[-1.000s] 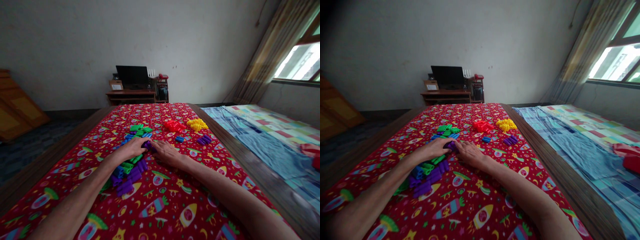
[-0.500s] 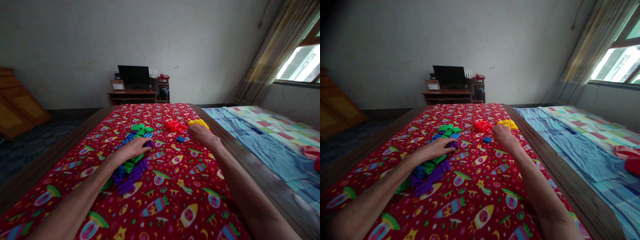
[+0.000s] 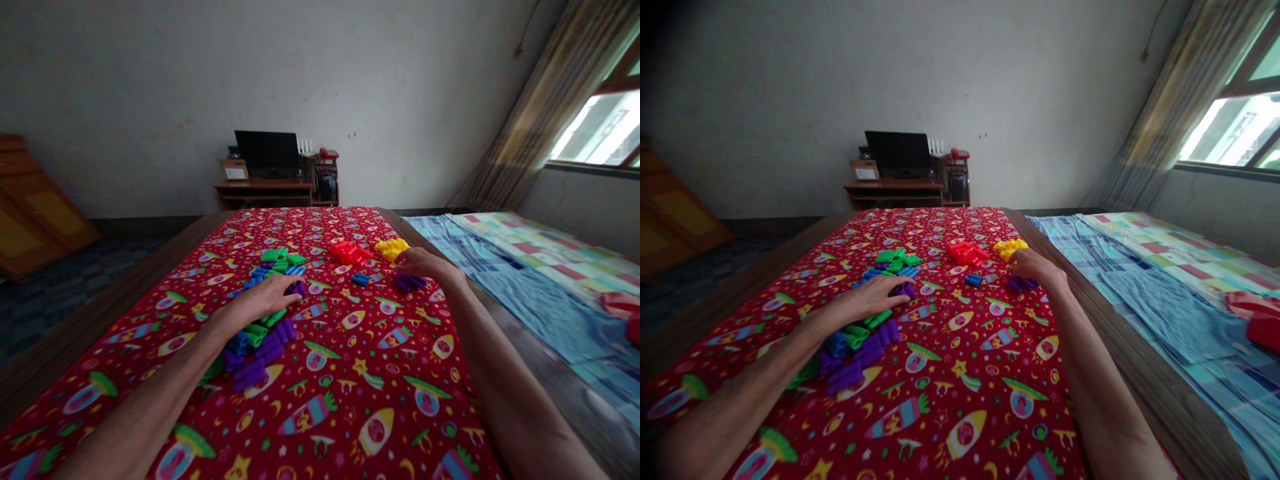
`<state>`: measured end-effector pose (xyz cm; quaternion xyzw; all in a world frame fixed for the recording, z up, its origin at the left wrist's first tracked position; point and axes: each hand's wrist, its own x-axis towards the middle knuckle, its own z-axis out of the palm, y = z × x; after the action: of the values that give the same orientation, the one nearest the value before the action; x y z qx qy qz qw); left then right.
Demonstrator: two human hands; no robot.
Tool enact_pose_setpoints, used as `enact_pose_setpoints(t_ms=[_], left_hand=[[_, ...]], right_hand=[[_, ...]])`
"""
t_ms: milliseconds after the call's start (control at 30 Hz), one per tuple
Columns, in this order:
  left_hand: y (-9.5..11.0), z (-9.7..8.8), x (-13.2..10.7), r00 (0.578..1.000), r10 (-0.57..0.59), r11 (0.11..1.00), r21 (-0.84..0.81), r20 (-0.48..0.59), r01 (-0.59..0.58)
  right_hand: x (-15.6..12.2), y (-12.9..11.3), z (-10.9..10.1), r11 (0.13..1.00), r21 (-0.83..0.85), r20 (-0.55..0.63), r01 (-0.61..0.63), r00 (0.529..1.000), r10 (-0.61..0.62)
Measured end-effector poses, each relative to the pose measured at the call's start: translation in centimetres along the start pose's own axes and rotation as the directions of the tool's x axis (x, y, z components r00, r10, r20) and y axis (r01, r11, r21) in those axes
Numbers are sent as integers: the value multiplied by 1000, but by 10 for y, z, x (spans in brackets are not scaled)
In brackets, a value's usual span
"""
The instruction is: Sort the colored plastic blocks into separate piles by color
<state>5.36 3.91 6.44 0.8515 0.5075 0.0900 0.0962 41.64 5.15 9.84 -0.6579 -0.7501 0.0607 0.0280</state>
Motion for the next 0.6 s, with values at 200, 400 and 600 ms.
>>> enact_pose_setpoints(t_ms=[200, 400, 600], left_hand=[[20, 4, 4, 990, -36, 971, -239, -135, 3], [43, 13, 0, 988, -9, 911, -409, -154, -56], [48, 16, -1, 993, 3, 878, -474, -117, -58]], right_hand=[[-16, -75, -3, 903, 246, -211, 351, 929, -304], [-25, -132, 24, 748, 327, -201, 577, 816, -542], [-13, -114, 29, 688, 496, -103, 529, 823, -558]])
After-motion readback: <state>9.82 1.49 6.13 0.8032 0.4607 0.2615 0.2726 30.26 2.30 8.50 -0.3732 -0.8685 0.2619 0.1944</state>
